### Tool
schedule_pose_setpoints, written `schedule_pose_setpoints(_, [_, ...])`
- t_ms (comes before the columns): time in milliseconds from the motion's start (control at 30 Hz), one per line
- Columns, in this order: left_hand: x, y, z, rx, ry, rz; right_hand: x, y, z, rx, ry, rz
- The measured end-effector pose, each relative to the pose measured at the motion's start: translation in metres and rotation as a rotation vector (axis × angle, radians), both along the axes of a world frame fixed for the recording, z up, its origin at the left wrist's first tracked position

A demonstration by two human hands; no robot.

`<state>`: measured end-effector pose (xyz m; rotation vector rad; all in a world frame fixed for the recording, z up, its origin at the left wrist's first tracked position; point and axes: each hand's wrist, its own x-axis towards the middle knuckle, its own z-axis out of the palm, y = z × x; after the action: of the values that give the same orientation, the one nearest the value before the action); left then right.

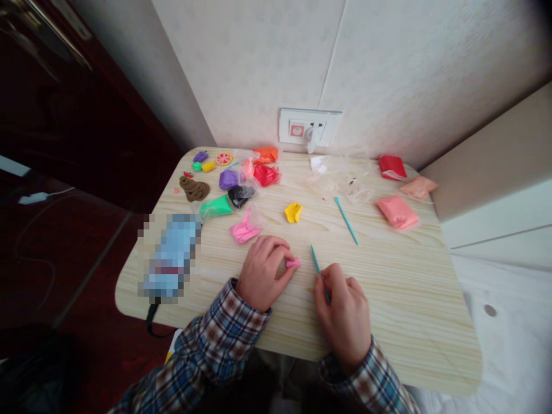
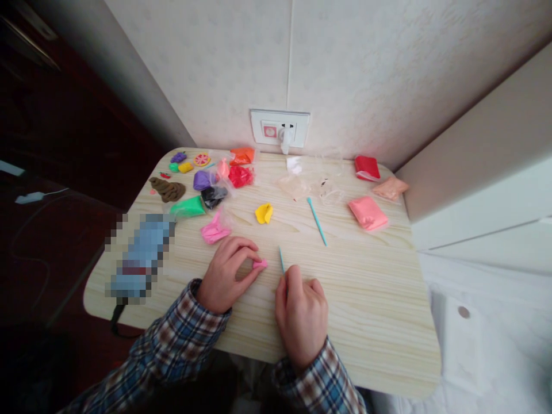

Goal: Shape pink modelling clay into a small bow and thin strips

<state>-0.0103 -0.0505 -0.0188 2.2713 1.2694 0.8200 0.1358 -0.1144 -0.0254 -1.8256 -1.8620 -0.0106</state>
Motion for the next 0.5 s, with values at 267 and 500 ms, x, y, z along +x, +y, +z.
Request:
schedule_pose_setpoints(267, [0.001, 0.000, 0.001, -0.023, 0.020, -0.004, 0.002, -0.002, -0.001, 0.010, 0.028, 0.029])
schedule_pose_setpoints(500, [0.006, -0.001, 0.003, -0.014, 0.072, 0.017, -0.016, -0.005, 0.000, 0.034, -0.001, -0.004])
